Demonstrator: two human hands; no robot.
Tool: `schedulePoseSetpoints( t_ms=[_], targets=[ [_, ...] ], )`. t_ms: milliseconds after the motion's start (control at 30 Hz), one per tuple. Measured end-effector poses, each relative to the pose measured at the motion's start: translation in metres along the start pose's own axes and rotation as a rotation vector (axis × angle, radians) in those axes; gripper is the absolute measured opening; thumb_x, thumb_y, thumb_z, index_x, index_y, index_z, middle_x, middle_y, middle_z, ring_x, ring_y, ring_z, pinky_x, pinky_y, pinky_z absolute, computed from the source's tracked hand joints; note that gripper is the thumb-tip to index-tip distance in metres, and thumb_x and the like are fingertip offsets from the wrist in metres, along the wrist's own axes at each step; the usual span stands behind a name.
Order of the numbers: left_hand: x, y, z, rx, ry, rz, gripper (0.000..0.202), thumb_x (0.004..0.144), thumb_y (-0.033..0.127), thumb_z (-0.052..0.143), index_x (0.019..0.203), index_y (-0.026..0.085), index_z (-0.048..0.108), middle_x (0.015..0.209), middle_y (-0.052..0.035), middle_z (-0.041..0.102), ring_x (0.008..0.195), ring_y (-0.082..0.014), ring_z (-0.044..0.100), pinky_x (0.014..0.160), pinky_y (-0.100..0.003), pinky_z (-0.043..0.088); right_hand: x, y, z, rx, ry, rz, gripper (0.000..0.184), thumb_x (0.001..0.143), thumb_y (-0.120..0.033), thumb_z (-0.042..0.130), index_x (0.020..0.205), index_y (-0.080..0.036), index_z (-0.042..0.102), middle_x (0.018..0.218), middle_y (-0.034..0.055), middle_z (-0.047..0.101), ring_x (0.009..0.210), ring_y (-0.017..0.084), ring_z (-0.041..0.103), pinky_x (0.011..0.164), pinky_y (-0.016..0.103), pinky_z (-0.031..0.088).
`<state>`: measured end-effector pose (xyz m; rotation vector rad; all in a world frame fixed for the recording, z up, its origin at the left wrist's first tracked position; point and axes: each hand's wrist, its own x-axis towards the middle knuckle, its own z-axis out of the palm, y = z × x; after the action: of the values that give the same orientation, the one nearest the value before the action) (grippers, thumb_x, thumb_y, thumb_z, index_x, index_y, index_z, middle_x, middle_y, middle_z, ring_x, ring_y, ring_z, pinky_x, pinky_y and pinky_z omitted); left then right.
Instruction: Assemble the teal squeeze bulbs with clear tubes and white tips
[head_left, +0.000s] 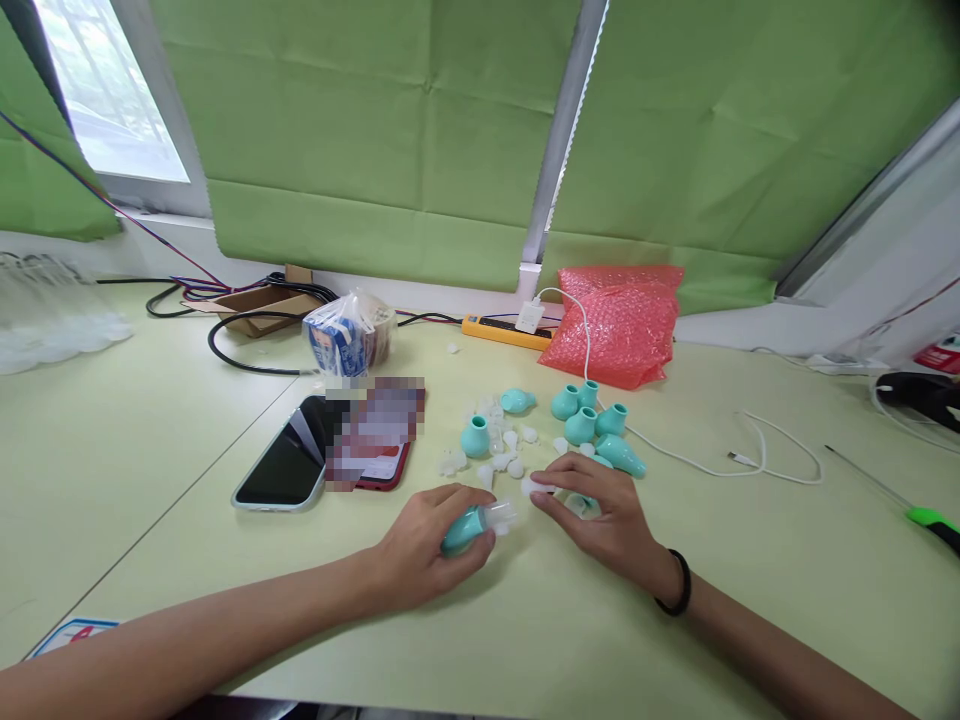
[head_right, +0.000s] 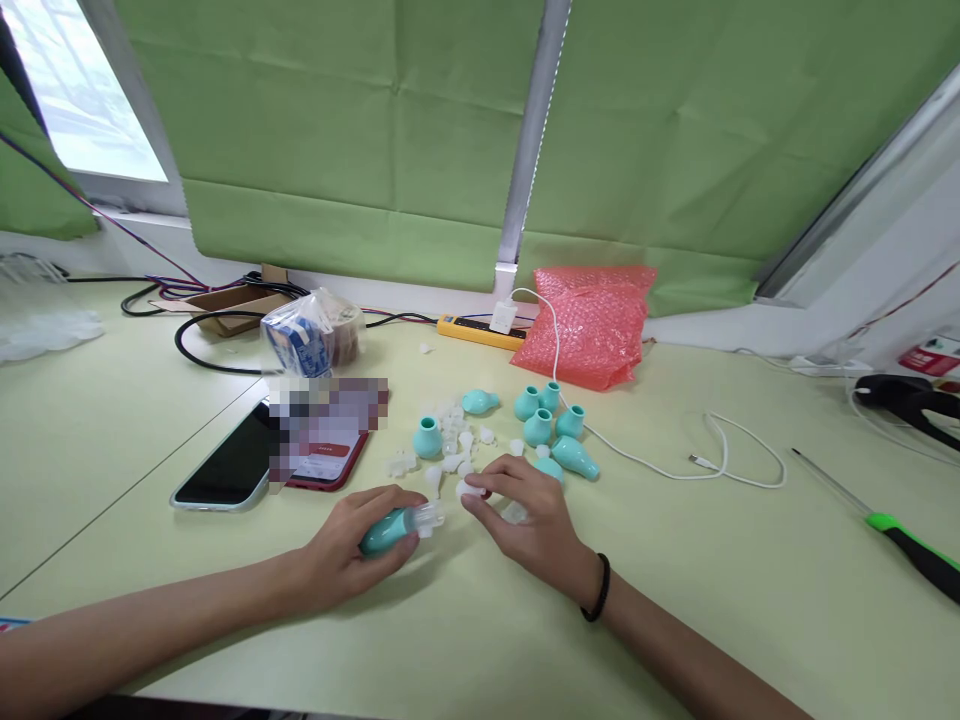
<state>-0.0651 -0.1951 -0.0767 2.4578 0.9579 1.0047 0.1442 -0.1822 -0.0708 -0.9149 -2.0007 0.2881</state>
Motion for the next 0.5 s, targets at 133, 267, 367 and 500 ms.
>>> schedulePoseSetpoints(
  t_ms=[133, 267, 367, 500],
  targets=[
    [0.0, 0.002, -0.001, -0.03, 0.025, 0.019, 0.025, 0.071, 0.023, 0.051, 0.095, 0.015, 0.054, 0.079, -0.0042, 0.064, 0.068, -0.0142, 0.06, 0.064, -0.024, 0.047, 0.0, -0.01, -0.003, 0.393, -0.048, 0.223, 0.009, 0.07, -0.021, 0.062, 0.078, -0.022, 0.066, 0.072, 0.0028, 0.061, 0.067, 0.014, 0.057, 0.058, 0.027, 0.047],
    [0.0, 0.001, -0.001, -0.004, 0.049, 0.045, 0.028, 0.071, 0.029, 0.054, 0.095, 0.014, 0.057, 0.069, -0.0034, 0.063, 0.058, -0.0127, 0.058, 0.056, -0.022, 0.046, -0.001, -0.013, -0.001, 0.485, -0.135, 0.291, 0.011, 0.066, -0.022, 0.065, 0.077, -0.021, 0.068, 0.072, 0.0031, 0.062, 0.068, 0.014, 0.058, 0.06, 0.027, 0.049],
    [0.0, -0.002, 0.002, 0.028, 0.047, 0.081, 0.029, 0.074, 0.033, 0.054, 0.093, 0.013, 0.059, 0.06, -0.0027, 0.06, 0.05, -0.0107, 0.053, 0.048, -0.019, 0.041, -0.001, -0.014, -0.001, 0.485, -0.179, 0.301, 0.014, 0.065, -0.024, 0.066, 0.079, -0.02, 0.068, 0.073, 0.0036, 0.062, 0.066, 0.014, 0.058, 0.058, 0.026, 0.05],
    [-0.001, -0.005, 0.004, 0.065, 0.052, 0.121, 0.031, 0.076, 0.034, 0.053, 0.095, 0.01, 0.06, 0.056, -0.0032, 0.056, 0.047, -0.0105, 0.05, 0.044, -0.019, 0.037, -0.003, -0.018, 0.0, 0.448, -0.228, 0.358, 0.014, 0.07, -0.025, 0.061, 0.079, -0.017, 0.068, 0.061, 0.0028, 0.062, 0.053, 0.012, 0.058, 0.049, 0.023, 0.049]
  ],
)
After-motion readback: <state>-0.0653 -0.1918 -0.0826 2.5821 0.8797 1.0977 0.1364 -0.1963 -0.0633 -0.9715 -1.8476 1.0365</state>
